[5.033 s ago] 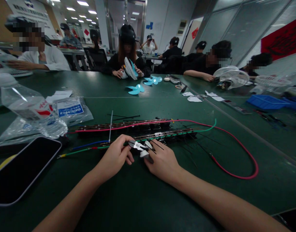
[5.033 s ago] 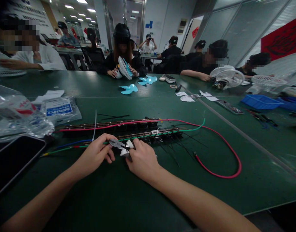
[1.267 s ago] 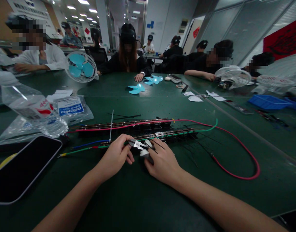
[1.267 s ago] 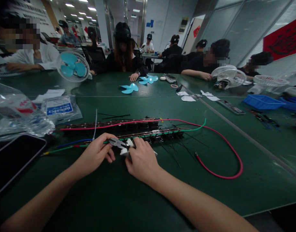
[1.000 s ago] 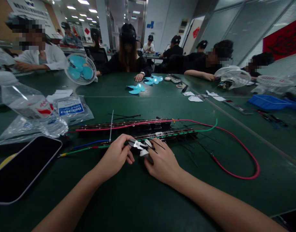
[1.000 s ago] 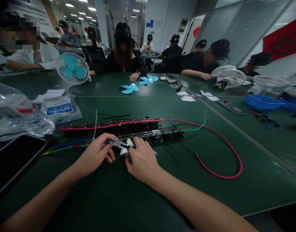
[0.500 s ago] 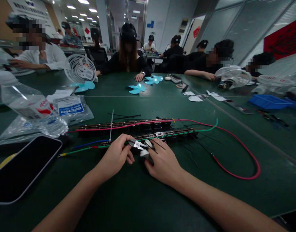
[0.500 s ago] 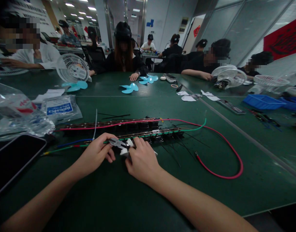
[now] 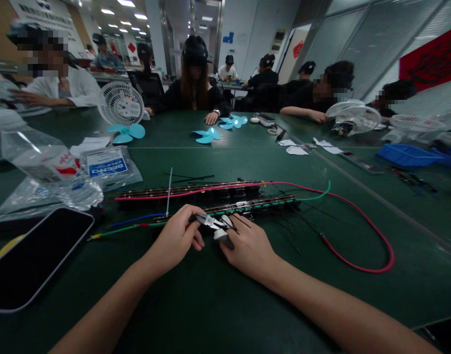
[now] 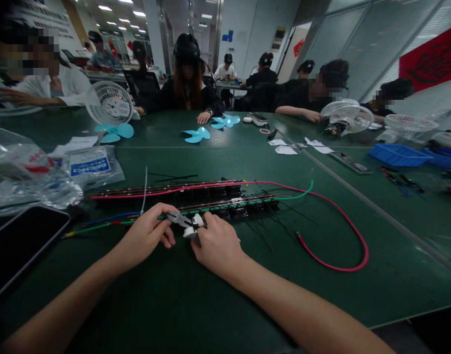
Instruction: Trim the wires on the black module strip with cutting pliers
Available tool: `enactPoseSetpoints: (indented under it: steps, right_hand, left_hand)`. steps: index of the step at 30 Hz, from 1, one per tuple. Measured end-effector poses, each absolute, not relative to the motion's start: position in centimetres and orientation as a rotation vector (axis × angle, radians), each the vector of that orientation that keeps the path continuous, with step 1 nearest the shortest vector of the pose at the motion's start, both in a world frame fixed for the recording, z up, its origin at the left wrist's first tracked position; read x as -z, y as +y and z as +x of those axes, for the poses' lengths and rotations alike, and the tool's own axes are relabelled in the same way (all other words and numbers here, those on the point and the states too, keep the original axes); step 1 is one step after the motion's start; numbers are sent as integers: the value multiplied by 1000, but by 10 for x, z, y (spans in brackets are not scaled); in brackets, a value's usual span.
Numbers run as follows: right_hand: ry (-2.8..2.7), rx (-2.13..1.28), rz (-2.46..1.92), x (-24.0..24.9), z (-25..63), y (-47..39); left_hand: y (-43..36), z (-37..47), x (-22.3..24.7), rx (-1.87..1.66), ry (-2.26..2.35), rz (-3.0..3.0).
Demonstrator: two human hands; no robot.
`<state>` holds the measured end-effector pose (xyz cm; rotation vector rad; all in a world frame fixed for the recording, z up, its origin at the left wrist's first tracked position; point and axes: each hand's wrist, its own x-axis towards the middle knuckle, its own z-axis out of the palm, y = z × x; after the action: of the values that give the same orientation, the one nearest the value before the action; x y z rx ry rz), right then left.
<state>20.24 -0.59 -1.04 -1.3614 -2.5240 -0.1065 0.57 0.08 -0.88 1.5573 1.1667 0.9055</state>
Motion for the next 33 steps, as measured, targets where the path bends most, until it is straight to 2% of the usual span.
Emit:
enactPoseSetpoints:
  steps: [33]
  right_hand:
    - [-2524, 98, -1374, 4, 202, -9]
  left_hand:
    - [1, 6, 9, -904, 1180, 1555]
